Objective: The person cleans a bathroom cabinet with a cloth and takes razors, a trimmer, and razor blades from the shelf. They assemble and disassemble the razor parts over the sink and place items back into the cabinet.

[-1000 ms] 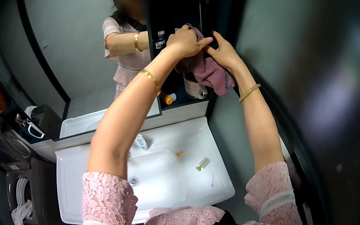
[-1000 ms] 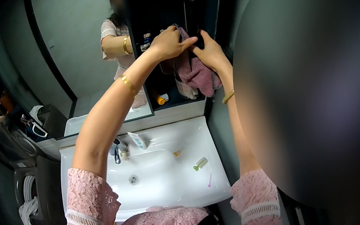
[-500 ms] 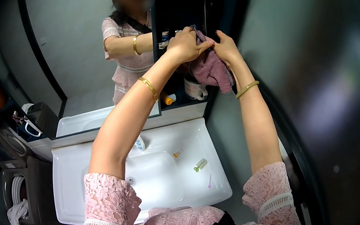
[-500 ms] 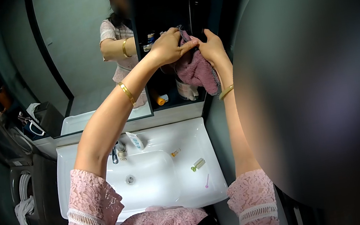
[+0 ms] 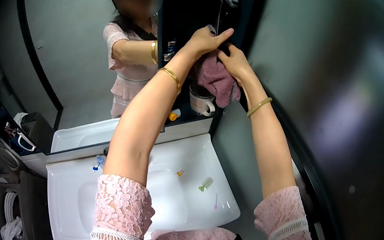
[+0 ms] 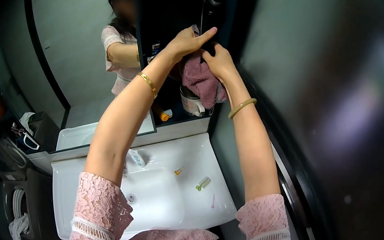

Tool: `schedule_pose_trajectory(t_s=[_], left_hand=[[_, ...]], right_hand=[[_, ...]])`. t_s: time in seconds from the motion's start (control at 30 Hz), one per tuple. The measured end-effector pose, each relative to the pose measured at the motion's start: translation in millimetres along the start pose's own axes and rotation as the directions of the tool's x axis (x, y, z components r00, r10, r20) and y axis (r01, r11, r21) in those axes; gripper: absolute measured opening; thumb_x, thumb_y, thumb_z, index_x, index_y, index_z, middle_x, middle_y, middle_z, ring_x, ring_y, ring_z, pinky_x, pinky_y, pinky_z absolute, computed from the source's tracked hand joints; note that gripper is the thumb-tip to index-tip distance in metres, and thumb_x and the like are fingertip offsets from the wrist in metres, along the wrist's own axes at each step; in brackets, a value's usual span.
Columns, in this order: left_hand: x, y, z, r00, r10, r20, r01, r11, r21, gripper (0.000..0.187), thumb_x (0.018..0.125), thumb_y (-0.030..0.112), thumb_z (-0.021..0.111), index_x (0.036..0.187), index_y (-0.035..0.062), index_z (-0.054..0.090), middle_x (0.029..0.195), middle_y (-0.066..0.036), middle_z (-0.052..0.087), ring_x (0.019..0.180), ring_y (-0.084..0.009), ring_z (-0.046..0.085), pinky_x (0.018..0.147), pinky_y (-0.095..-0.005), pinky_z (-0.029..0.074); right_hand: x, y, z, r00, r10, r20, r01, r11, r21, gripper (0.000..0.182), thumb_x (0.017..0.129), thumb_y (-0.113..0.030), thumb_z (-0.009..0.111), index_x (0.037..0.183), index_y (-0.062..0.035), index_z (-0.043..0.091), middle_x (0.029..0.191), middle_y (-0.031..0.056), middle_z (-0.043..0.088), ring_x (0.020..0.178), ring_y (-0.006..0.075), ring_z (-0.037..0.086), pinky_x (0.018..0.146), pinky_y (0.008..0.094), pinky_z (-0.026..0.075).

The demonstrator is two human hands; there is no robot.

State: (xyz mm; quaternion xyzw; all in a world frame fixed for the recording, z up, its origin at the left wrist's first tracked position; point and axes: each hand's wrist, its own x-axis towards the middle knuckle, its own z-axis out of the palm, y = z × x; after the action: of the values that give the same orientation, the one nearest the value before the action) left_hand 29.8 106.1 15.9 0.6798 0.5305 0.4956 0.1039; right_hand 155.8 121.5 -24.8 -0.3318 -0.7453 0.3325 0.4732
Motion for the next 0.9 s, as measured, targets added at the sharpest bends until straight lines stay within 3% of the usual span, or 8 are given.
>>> schedule_pose_trajectory(t_s=[0.07, 0.17, 0.27, 0.33, 0.4, 0.57, 0.73, 0.9], left_hand=[[-2, -1, -1, 1.000, -0.005, -0.023, 0.011, 0.973, 0.230, 0.064, 0.072, 0.059, 0.053, 0.078, -0.0048, 0.058, 0.070, -0.017, 0.058, 0.066, -0.0244, 0.058, 0.059, -0.0304, 0.046], [-2, -22, 4, 0.978, 0.169, -0.120, -0.128, 0.949, 0.287, 0.068, 0.070, 0.061, 0.054, 0.077, -0.0072, 0.056, 0.070, -0.021, 0.057, 0.065, -0.0285, 0.059, 0.058, -0.0321, 0.046], [-12, -10, -6, 0.985, 0.147, -0.090, -0.109, 0.936, 0.336, 0.073, 0.067, 0.062, 0.056, 0.078, -0.0095, 0.054, 0.070, -0.021, 0.056, 0.065, -0.0275, 0.059, 0.057, -0.0309, 0.046], [-9, 1, -8, 0.996, 0.073, -0.057, -0.051, 0.945, 0.323, 0.069, 0.064, 0.058, 0.062, 0.077, -0.0092, 0.052, 0.068, -0.018, 0.055, 0.063, -0.0241, 0.058, 0.055, -0.0294, 0.046], [0, 7, -7, 0.994, -0.108, -0.008, 0.108, 0.988, 0.113, 0.062, 0.062, 0.050, 0.069, 0.077, -0.0075, 0.051, 0.068, -0.015, 0.054, 0.062, -0.0195, 0.055, 0.054, -0.0281, 0.045], [2, -10, 0, 0.998, 0.015, -0.068, -0.011, 0.999, 0.052, 0.066, 0.059, 0.049, 0.072, 0.083, -0.0088, 0.052, 0.074, -0.016, 0.056, 0.067, -0.0202, 0.056, 0.059, -0.0281, 0.045], [-15, -6, 5, 0.969, 0.155, -0.191, -0.068, 0.915, 0.397, 0.076, 0.059, 0.056, 0.068, 0.088, -0.0122, 0.050, 0.081, -0.025, 0.057, 0.077, -0.0329, 0.059, 0.066, -0.0352, 0.047], [-35, 0, -1, 0.974, 0.164, -0.157, -0.076, 0.887, 0.456, 0.061, 0.068, 0.048, 0.063, 0.084, -0.0092, 0.050, 0.082, -0.025, 0.057, 0.078, -0.0363, 0.058, 0.064, -0.0389, 0.046]], right_hand=[[-1, -2, -1, 1.000, 0.000, -0.014, -0.002, 0.996, -0.088, 0.048, 0.078, -0.027, 0.055, 0.115, 0.0028, 0.045, 0.107, 0.0224, 0.053, 0.099, 0.0300, 0.052, 0.084, 0.0325, 0.040], [7, 5, -2, 0.999, -0.037, -0.026, 0.032, 0.984, -0.174, 0.048, 0.078, -0.028, 0.055, 0.113, 0.0026, 0.046, 0.104, 0.0236, 0.054, 0.098, 0.0325, 0.052, 0.082, 0.0336, 0.040], [1, -1, -3, 1.000, -0.017, 0.019, 0.020, 0.988, -0.155, 0.047, 0.078, -0.029, 0.055, 0.113, 0.0025, 0.047, 0.103, 0.0239, 0.054, 0.098, 0.0331, 0.052, 0.082, 0.0340, 0.041], [1, -3, -3, 0.999, 0.006, 0.047, -0.001, 0.994, -0.111, 0.048, 0.078, -0.029, 0.056, 0.112, 0.0026, 0.047, 0.103, 0.0242, 0.054, 0.098, 0.0334, 0.052, 0.081, 0.0342, 0.041], [3, 1, 1, 0.998, -0.063, -0.029, 0.058, 0.988, -0.144, 0.048, 0.077, -0.029, 0.057, 0.112, 0.0025, 0.048, 0.102, 0.0240, 0.055, 0.097, 0.0323, 0.053, 0.081, 0.0339, 0.041], [5, 4, -1, 0.999, -0.029, -0.018, 0.027, 0.993, -0.113, 0.047, 0.076, -0.027, 0.056, 0.111, 0.0032, 0.048, 0.101, 0.0245, 0.055, 0.097, 0.0336, 0.053, 0.081, 0.0342, 0.041], [9, 12, -1, 0.999, -0.041, -0.029, 0.035, 0.982, -0.187, 0.045, 0.076, -0.025, 0.054, 0.110, 0.0026, 0.048, 0.104, 0.0250, 0.053, 0.098, 0.0351, 0.052, 0.084, 0.0358, 0.041], [6, 10, 1, 0.996, -0.068, -0.056, 0.050, 0.958, -0.284, 0.051, 0.076, -0.022, 0.053, 0.118, 0.0041, 0.041, 0.114, 0.0251, 0.047, 0.108, 0.0346, 0.045, 0.090, 0.0352, 0.037]])
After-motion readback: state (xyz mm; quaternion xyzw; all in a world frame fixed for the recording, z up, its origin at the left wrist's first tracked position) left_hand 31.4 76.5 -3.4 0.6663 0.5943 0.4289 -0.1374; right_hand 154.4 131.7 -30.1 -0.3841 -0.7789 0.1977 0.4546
